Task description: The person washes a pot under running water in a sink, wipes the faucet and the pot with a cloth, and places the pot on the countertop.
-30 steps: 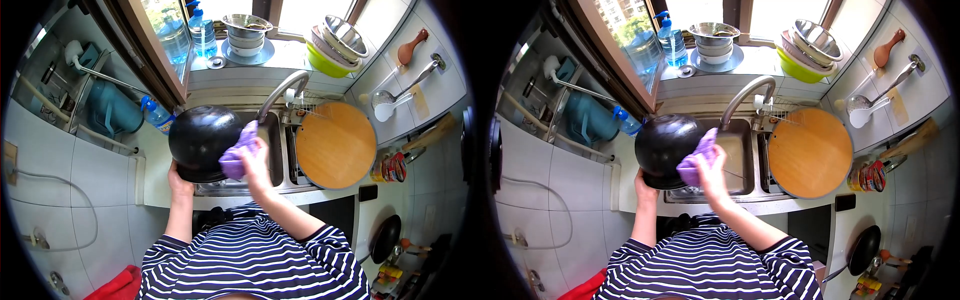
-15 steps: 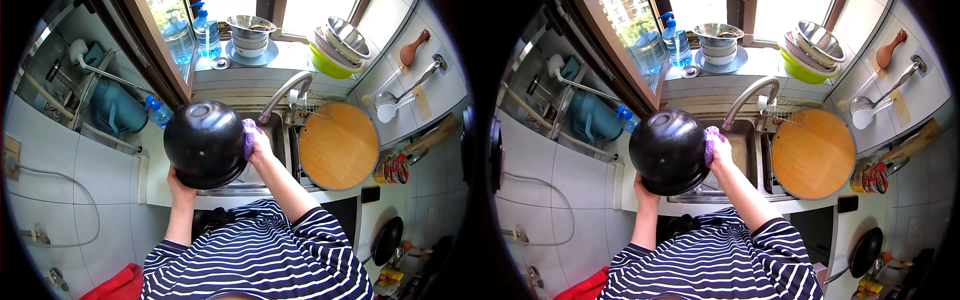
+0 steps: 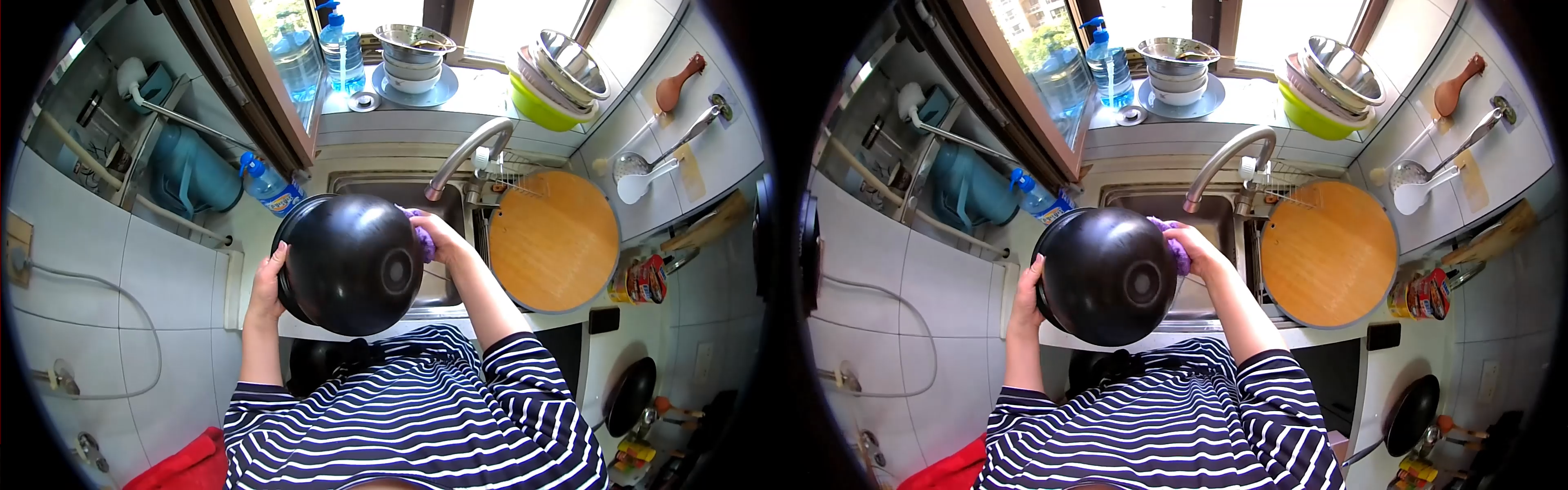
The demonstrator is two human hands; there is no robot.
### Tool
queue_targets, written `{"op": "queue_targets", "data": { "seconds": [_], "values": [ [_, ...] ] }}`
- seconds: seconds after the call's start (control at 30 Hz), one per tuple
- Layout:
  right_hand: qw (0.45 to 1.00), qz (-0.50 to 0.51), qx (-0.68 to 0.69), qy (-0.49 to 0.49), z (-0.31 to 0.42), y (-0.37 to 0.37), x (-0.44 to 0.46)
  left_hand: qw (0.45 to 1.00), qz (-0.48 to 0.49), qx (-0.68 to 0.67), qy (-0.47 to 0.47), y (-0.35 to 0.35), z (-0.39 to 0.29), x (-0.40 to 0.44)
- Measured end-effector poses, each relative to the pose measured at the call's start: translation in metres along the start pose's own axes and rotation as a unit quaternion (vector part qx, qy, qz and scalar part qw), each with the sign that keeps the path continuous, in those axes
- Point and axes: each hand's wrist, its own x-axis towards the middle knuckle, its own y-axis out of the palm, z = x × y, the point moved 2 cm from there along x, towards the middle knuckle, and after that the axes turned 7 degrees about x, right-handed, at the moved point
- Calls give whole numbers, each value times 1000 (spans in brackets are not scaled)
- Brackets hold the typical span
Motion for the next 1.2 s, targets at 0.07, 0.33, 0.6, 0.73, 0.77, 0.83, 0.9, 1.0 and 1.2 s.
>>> {"op": "queue_targets", "data": {
  "seconds": [0.07, 0.33, 0.6, 0.73, 0.77, 0.83, 0.9, 1.0, 1.2],
  "values": [
    [998, -18, -46, -44, -2, -4, 0, 996, -19, 87, 24, 14, -6, -4],
    [878, -5, -369, -304, -20, 36, -39, 961, 9, 271, 58, 44, 47, 11],
    [862, -238, -266, -360, -51, -78, -74, 940, 52, 332, 60, 95, 47, 11],
    [838, -316, -307, -323, -76, -146, -94, 911, 96, 400, 39, 120, 58, 20],
    [824, -309, -351, -320, -78, -157, -98, 907, 106, 406, 34, 125, 62, 24],
    [724, -344, -503, -324, -87, -173, -104, 906, 118, 407, 8, 137, 67, 28],
    [726, -376, -529, -228, -98, -191, -104, 908, 131, 398, -8, 149, 71, 31],
    [758, -353, -528, -147, -102, -211, -106, 917, 149, 370, -22, 170, 76, 30],
    [902, -303, -235, -197, -86, -205, -115, 917, 162, 362, -39, 198, 80, 27]
  ]
}}
